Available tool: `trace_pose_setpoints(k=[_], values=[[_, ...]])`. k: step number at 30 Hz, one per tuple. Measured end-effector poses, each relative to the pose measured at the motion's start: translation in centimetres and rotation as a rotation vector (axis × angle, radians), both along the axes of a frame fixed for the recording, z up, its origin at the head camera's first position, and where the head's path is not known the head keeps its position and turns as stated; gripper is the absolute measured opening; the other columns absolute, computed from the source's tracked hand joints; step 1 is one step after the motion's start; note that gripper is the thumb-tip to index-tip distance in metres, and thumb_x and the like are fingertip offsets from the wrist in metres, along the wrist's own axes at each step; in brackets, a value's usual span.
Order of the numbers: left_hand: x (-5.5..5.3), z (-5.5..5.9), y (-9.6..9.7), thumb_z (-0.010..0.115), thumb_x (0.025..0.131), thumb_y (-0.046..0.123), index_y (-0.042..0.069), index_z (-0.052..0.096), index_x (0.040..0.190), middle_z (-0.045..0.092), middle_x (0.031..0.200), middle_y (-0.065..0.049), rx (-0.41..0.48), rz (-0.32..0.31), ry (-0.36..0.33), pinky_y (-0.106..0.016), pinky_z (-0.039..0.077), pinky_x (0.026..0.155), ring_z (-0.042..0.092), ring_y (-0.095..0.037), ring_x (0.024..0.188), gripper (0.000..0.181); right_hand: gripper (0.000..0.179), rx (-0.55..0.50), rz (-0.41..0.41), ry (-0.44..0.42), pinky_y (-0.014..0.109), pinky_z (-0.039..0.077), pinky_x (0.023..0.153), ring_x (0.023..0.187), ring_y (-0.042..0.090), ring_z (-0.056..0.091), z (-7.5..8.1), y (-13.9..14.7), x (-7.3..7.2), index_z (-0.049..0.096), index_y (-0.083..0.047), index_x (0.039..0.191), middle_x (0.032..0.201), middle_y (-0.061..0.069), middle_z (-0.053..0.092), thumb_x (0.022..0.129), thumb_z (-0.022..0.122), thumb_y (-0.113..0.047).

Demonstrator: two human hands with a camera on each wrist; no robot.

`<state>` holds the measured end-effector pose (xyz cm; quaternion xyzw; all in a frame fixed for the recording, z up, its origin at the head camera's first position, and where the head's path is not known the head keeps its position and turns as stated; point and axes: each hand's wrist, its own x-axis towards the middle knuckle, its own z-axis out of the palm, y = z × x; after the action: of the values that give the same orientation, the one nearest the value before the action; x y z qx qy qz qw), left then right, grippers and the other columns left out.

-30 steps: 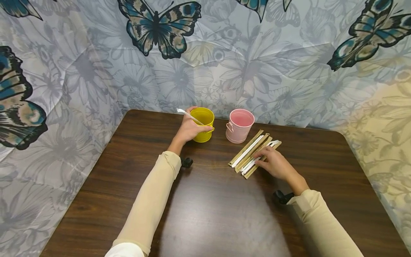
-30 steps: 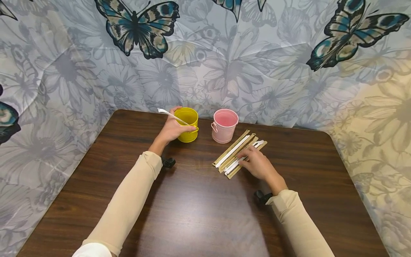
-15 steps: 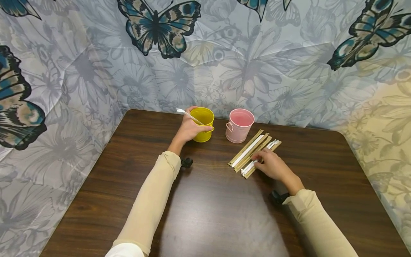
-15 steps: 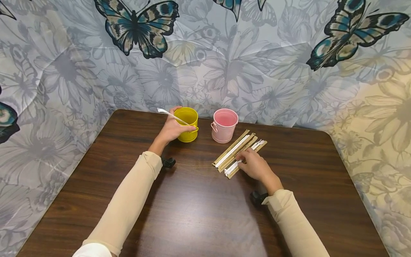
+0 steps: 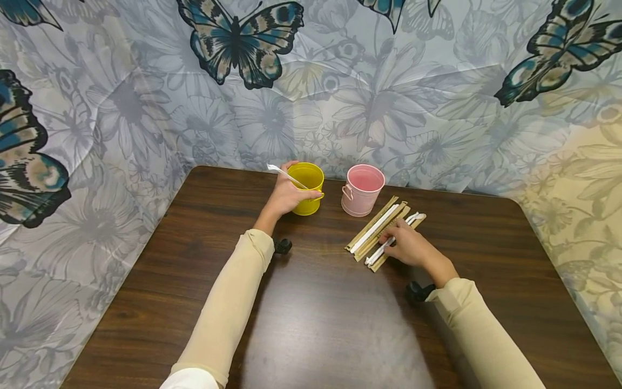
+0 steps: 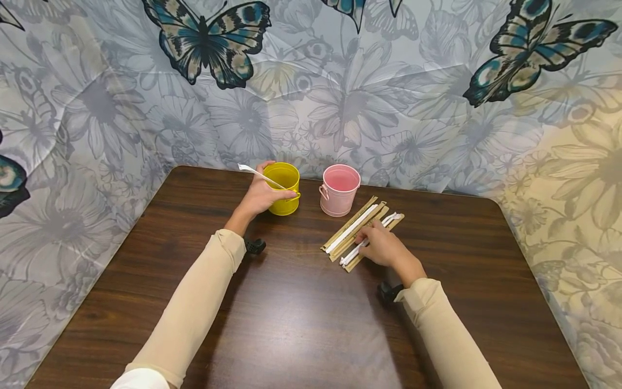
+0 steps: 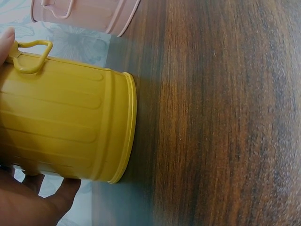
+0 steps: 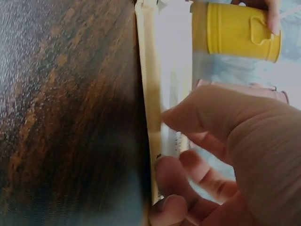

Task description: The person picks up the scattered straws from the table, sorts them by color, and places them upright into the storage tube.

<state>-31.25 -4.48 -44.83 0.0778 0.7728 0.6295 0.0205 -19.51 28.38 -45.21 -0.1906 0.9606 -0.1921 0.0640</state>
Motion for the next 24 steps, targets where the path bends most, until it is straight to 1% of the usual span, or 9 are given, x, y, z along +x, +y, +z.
trace_pose_setpoints(k=[3, 7, 12, 17, 21, 24], values=[[0.0, -0.1, 0.0, 0.095, 0.068, 0.021, 0.014, 0.024, 0.154, 0.042, 0.147, -0.018, 0.001, -0.002, -0.007, -0.041, 0.046, 0.112, 0.050, -0.029, 0.129, 0.112, 0.013, -0.004, 0.013, 0.000, 0.039, 0.046, 0.076, 0.086, 0.023, 0.053, -0.1, 0.1, -0.2, 0.070, -0.009, 0.093, 0.102, 0.013, 0.054, 0.080, 0.075, -0.008], [0.0, -0.1, 0.0, 0.096, 0.068, 0.021, 0.013, 0.023, 0.155, 0.041, 0.147, -0.019, 0.009, -0.009, -0.007, -0.043, 0.045, 0.113, 0.050, -0.032, 0.131, 0.113, 0.014, -0.017, 0.059, 0.021, 0.040, 0.048, 0.079, 0.088, 0.022, 0.057, -0.3, 0.3, -0.4, 0.068, -0.009, 0.091, 0.100, 0.010, 0.059, 0.079, 0.075, -0.006], [-0.1, -0.1, -0.1, 0.095, 0.069, 0.020, 0.011, 0.022, 0.155, 0.041, 0.147, -0.020, 0.011, -0.012, -0.003, -0.044, 0.045, 0.113, 0.049, -0.033, 0.132, 0.113, 0.012, -0.052, 0.103, 0.051, 0.039, 0.051, 0.079, 0.090, 0.021, 0.061, -0.7, 0.5, -0.6, 0.067, -0.010, 0.092, 0.097, 0.007, 0.063, 0.085, 0.074, -0.003], [-0.1, -0.1, -0.1, 0.095, 0.069, 0.020, 0.013, 0.023, 0.155, 0.041, 0.147, -0.018, 0.008, -0.008, -0.008, -0.043, 0.045, 0.113, 0.050, -0.031, 0.130, 0.112, 0.013, -0.107, 0.132, 0.109, 0.041, 0.053, 0.083, 0.097, 0.025, 0.066, -1.1, 0.6, -0.7, 0.072, -0.007, 0.101, 0.102, 0.008, 0.068, 0.090, 0.071, 0.000], [-0.1, -0.2, -0.1, 0.096, 0.068, 0.021, 0.014, 0.023, 0.155, 0.042, 0.146, -0.018, 0.005, -0.008, -0.009, -0.042, 0.046, 0.112, 0.050, -0.030, 0.129, 0.113, 0.016, -0.132, 0.148, 0.132, 0.036, 0.051, 0.078, 0.093, 0.022, 0.063, -1.1, 0.5, -0.8, 0.075, -0.008, 0.104, 0.105, 0.008, 0.068, 0.091, 0.070, 0.001], [-0.2, -0.2, -0.1, 0.096, 0.068, 0.020, 0.014, 0.023, 0.155, 0.042, 0.146, -0.017, 0.005, -0.008, -0.008, -0.042, 0.046, 0.112, 0.050, -0.030, 0.129, 0.113, 0.016, -0.150, 0.143, 0.157, 0.032, 0.048, 0.075, 0.088, 0.018, 0.060, -0.8, 0.2, -0.8, 0.076, -0.009, 0.103, 0.103, 0.006, 0.067, 0.091, 0.072, 0.000]])
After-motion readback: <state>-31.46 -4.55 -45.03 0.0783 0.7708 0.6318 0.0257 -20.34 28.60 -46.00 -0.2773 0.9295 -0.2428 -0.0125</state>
